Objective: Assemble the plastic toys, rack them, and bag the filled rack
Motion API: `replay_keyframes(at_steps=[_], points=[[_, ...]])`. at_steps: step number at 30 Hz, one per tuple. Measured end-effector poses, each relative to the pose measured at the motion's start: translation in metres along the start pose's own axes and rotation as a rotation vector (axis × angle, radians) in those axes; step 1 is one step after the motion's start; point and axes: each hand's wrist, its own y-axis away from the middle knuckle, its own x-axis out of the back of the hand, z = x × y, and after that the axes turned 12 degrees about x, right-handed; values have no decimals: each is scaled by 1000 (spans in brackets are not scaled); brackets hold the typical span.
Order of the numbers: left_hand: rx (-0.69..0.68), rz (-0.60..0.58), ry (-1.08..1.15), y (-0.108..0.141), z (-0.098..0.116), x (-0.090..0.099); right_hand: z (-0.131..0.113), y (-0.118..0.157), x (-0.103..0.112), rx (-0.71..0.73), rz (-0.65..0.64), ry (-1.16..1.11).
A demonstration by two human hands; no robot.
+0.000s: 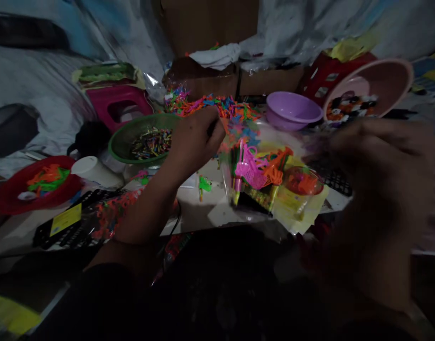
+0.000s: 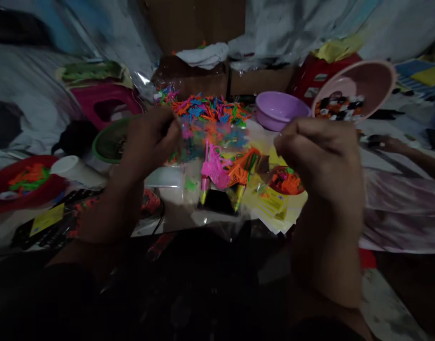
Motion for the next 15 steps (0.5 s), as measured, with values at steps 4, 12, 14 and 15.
replay_keyframes(at_steps=[4, 12, 14, 15], points=[[32, 24, -37, 1, -17, -25, 13, -1, -14, -131, -90, -107], [77, 159, -153, -15, -24, -43, 38, -14, -34, -91, -26, 271], [51, 196, -162, 5, -24, -36, 28, 3, -31, 13, -27, 268], [28, 187, -159, 22, -25, -34, 24, 16, -30, 62, -52, 282]])
